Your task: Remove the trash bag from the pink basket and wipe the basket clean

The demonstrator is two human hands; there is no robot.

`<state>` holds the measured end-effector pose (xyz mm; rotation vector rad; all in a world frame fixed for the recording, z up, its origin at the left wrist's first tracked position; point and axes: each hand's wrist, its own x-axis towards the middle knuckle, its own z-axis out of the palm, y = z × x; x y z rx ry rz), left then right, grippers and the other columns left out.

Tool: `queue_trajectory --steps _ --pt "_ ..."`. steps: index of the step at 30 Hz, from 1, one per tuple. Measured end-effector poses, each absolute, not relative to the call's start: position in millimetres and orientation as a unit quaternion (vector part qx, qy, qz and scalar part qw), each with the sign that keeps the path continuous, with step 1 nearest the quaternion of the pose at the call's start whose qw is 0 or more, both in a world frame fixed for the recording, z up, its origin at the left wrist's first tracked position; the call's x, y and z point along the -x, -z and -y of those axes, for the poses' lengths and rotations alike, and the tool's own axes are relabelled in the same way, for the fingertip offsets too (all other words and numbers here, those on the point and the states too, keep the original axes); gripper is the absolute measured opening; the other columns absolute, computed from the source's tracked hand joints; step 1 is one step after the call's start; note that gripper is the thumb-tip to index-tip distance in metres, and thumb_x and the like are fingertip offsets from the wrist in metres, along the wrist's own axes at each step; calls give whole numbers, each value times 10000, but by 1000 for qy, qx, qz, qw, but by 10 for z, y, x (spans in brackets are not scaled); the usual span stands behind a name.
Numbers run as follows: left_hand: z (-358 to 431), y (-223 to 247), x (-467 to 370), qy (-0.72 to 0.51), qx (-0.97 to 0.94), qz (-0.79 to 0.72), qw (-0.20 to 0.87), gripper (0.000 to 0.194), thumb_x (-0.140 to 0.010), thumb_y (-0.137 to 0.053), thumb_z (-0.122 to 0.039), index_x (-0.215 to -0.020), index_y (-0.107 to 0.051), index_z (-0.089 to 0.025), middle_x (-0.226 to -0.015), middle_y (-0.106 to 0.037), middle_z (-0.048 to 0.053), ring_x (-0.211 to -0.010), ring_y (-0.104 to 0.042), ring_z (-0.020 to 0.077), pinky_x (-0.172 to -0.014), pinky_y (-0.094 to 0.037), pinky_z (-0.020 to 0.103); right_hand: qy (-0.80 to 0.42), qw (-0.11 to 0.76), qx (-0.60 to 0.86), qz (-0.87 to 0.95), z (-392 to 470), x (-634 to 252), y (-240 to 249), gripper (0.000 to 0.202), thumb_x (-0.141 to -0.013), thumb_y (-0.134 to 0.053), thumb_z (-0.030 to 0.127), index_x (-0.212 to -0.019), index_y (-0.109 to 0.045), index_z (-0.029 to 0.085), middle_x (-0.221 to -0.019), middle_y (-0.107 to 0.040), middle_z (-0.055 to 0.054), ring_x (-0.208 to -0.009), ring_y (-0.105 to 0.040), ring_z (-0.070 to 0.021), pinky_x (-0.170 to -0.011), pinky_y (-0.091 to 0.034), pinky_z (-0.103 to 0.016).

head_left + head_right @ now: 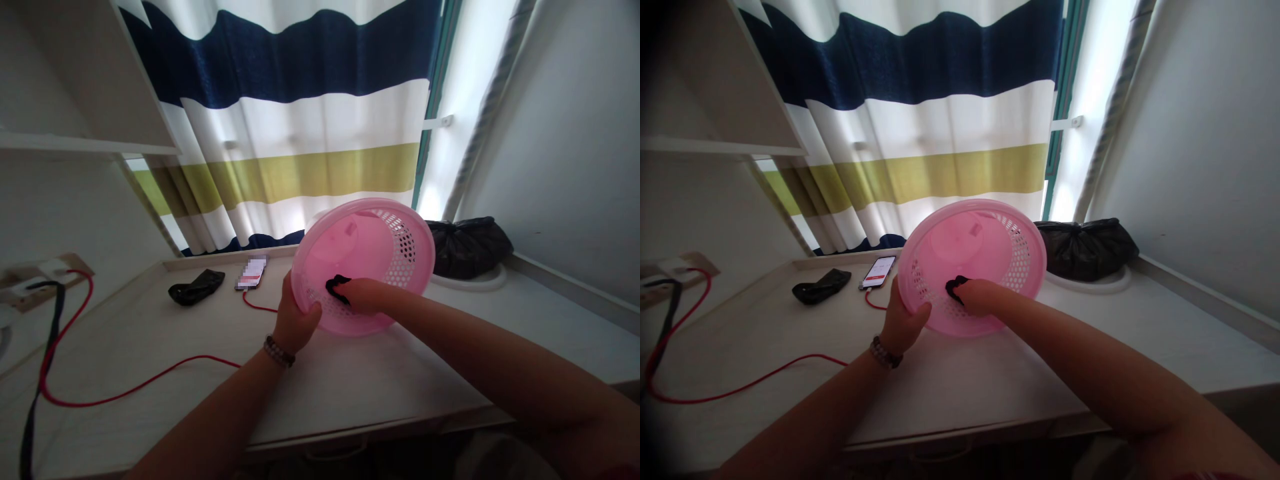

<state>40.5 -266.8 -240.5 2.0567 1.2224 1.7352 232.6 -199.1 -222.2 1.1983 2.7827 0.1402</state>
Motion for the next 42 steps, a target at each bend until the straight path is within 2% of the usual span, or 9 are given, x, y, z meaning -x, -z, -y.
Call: queue_trajectory --steps 4,11,15,18,21,25,32,38,42 --pt "2675 2404 -433 -596 -685 -399 124 728 -676 -597 -115 -1354 -348 -204 -1232 -504 93 -1122 -511 239 -1009 -433 433 -85 41 -405 -910 1777 -2243 2322 513 -829 -498 250 -1322 -455 115 -1175 -595 -207 -966 -630 -278 -778 -509 -366" --pt "2663 2393 -436 -611 -676 -384 147 727 -666 -579 -88 -1342 -356 -233 -1276 -485 85 -1170 -481 253 -1054 -387 457 -77 -1 -471 -879 1164 -2032 2480 426 -830 -527 301 -1207 -549 104 -1170 -604 -194 -996 -608 -279 -835 -498 -390" --pt "2650 2392 -428 -608 -680 -385 141 698 -669 -560 -67 -1322 -375 -232 -1255 -494 81 -1151 -488 244 -1038 -410 440 -95 -30 -516 -851 976 -1928 2536 364 -906 -396 243 -1191 -573 102 -1182 -603 -208 -1021 -593 -264 -860 -478 -394" --pt "2640 2381 -417 -611 -680 -385 131 671 -665 -545 -51 -1296 -396 -223 -1246 -496 81 -1145 -489 240 -1039 -412 428 -99 -19 -516 -851 937 -1874 2547 360 -890 -396 198 -1183 -573 85 -1103 -632 -217 -978 -602 -281 -830 -475 -425" --pt "2639 2374 -411 -609 -677 -395 124 667 -671 -529 -38 -1297 -390 -221 -1255 -493 80 -1152 -488 233 -1050 -402 418 -96 -17 -505 -858 976 -1861 2544 349 -883 -387 170 -1158 -582 77 -1087 -636 -220 -990 -594 -294 -849 -460 -438" --pt "2645 2387 -416 -610 -669 -406 122 700 -675 -510 -21 -1330 -349 -209 -1272 -478 87 -1179 -478 227 -1061 -393 406 -76 -22 -491 -868 1122 -1885 2520 344 -889 -381 171 -1166 -579 120 -1159 -616 -190 -1064 -561 -278 -907 -442 -396" --pt "2645 2380 -415 -615 -666 -410 102 689 -652 -507 -16 -1302 -370 -199 -1233 -486 84 -1156 -479 228 -1067 -377 415 -103 32 -427 -898 1622 -1942 2450 421 -873 -412 203 -1258 -484 49 -1116 -600 -242 -995 -576 -311 -845 -462 -434" --pt "2627 2395 -413 -618 -668 -404 99 699 -647 -520 -38 -1311 -363 -191 -1221 -486 82 -1139 -480 226 -1058 -380 412 -120 22 -447 -886 1973 -2029 2430 419 -896 -321 170 -1286 -446 81 -1102 -606 -226 -968 -587 -293 -780 -484 -427" --pt "2611 2416 -404 -622 -669 -394 102 704 -629 -544 -50 -1301 -386 -187 -1202 -495 79 -1128 -482 229 -1047 -386 412 -128 35 -438 -889 1860 -2027 2449 417 -878 -379 188 -1273 -457 78 -1095 -609 -216 -986 -580 -297 -787 -486 -426"
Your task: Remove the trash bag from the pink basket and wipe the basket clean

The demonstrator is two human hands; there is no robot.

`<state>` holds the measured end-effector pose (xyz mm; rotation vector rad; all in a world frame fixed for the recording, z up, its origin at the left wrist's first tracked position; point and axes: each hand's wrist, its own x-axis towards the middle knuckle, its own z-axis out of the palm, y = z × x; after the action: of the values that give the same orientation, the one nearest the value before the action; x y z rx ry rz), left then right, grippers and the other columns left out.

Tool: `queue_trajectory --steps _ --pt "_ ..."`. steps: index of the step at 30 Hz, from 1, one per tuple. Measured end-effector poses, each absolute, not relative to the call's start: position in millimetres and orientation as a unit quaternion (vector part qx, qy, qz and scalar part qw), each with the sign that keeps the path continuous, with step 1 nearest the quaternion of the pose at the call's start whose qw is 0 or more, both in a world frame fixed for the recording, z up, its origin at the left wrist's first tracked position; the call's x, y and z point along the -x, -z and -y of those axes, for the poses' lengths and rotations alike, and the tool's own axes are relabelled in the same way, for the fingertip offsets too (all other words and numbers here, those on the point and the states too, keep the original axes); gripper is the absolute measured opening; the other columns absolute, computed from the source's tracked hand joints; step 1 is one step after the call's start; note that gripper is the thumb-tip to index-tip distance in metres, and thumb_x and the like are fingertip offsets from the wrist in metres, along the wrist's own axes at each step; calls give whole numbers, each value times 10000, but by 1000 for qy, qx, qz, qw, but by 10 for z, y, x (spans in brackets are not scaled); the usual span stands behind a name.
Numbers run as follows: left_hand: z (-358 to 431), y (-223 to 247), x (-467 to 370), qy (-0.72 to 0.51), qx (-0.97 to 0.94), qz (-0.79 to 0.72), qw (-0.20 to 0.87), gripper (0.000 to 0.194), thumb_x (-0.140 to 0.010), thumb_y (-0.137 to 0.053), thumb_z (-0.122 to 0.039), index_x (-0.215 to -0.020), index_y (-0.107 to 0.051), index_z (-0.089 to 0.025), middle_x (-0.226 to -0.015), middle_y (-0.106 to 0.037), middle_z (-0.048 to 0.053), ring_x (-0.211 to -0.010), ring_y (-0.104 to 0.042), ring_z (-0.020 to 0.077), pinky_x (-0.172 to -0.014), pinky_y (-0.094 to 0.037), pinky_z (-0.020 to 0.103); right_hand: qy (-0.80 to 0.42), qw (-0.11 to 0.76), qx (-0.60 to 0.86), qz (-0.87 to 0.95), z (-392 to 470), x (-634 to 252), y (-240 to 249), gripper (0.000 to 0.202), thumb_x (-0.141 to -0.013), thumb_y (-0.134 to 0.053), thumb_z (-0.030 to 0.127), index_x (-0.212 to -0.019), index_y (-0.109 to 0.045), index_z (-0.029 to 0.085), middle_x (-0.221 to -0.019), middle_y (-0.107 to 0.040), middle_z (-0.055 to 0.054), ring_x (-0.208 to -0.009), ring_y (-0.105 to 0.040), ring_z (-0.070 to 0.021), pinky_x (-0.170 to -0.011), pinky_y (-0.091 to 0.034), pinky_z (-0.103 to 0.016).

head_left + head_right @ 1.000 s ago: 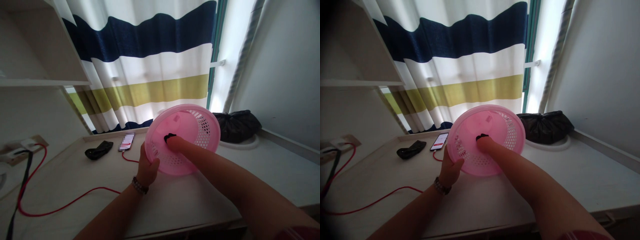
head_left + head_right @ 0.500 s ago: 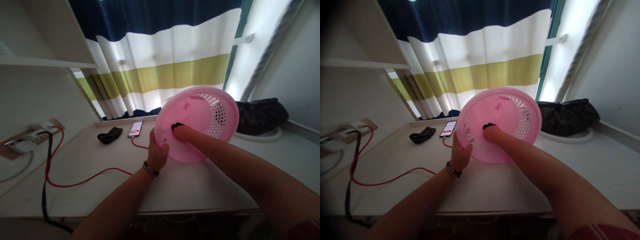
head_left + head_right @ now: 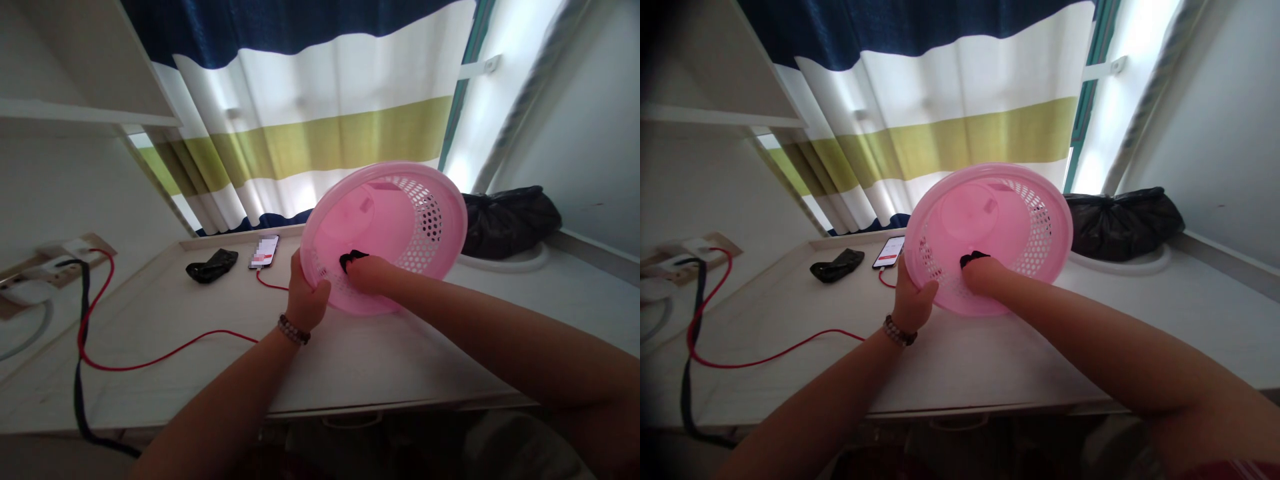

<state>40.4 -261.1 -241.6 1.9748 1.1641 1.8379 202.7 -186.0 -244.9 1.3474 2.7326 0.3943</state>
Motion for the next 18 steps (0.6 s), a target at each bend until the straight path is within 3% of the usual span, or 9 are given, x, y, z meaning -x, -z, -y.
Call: queue_trajectory --steps 8,18 --pt "2595 2420 -376 -618 -675 -385 118 706 -635 -555 -73 -1308 -380 -198 -1239 -494 84 -1135 -496 238 -1025 -403 422 -112 26 -471 -874 1177 -1933 2539 353 -869 -405 192 -1154 -568 62 -1079 -621 -215 -1011 -566 -320 -798 -483 -438" --pt "2600 2417 -393 -614 -670 -404 104 685 -654 -536 -69 -1308 -367 -182 -1228 -495 89 -1129 -503 231 -1016 -419 395 -100 25 -527 -844 824 -1764 2599 350 -847 -488 184 -1151 -620 70 -1142 -619 -226 -1026 -572 -315 -894 -427 -461"
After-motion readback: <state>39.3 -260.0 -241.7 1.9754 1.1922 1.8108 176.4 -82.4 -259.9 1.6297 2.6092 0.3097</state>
